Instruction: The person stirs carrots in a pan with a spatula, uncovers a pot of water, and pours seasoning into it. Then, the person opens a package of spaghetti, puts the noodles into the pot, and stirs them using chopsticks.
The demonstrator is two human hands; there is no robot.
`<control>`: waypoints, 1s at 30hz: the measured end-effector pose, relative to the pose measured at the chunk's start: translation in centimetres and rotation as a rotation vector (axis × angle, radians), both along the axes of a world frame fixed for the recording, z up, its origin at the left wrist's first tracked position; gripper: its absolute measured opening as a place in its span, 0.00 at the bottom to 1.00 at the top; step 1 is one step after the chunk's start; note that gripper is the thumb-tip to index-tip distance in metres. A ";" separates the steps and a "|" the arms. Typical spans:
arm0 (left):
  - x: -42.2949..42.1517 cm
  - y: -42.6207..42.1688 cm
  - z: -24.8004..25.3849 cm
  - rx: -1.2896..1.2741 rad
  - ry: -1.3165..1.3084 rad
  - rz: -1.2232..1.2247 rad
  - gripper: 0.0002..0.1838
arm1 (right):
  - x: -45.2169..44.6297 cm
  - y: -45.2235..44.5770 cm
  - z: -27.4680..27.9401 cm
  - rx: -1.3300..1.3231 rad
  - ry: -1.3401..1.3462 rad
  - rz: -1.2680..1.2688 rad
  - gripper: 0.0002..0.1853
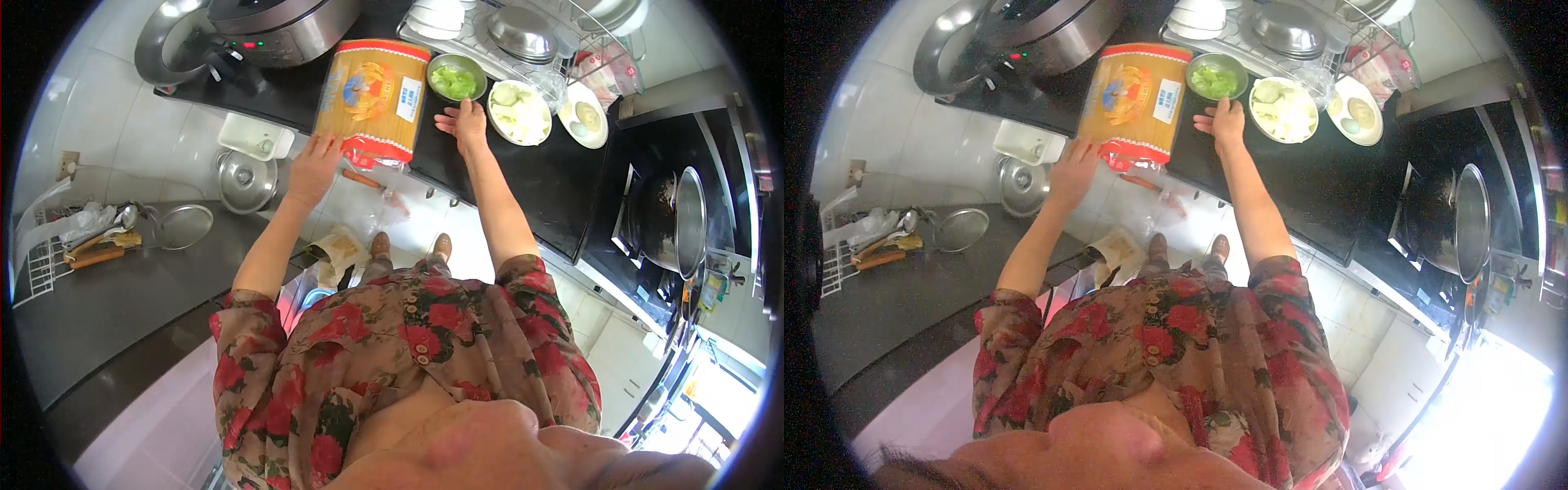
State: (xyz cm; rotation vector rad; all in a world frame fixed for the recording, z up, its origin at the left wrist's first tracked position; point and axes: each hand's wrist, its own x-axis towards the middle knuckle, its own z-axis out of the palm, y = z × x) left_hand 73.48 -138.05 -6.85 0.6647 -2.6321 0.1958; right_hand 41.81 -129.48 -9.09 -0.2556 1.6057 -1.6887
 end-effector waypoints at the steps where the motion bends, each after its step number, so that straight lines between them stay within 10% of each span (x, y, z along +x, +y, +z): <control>1: 0.0 0.2 0.4 -0.027 0.028 -0.036 0.16 | 0.1 -0.2 0.3 -0.003 -0.015 -0.020 0.22; 21: -2.5 5.1 1.0 0.252 0.199 0.061 0.29 | -1.1 -0.4 1.1 0.129 0.088 -0.026 0.24; 26: -3.4 0.3 -0.2 1.344 0.592 0.558 0.35 | 3.0 6.2 1.5 0.388 1.010 0.287 0.21; 30: -5.1 -2.1 -4.1 1.530 0.658 0.514 0.36 | 5.9 4.8 2.0 0.565 0.745 0.370 0.27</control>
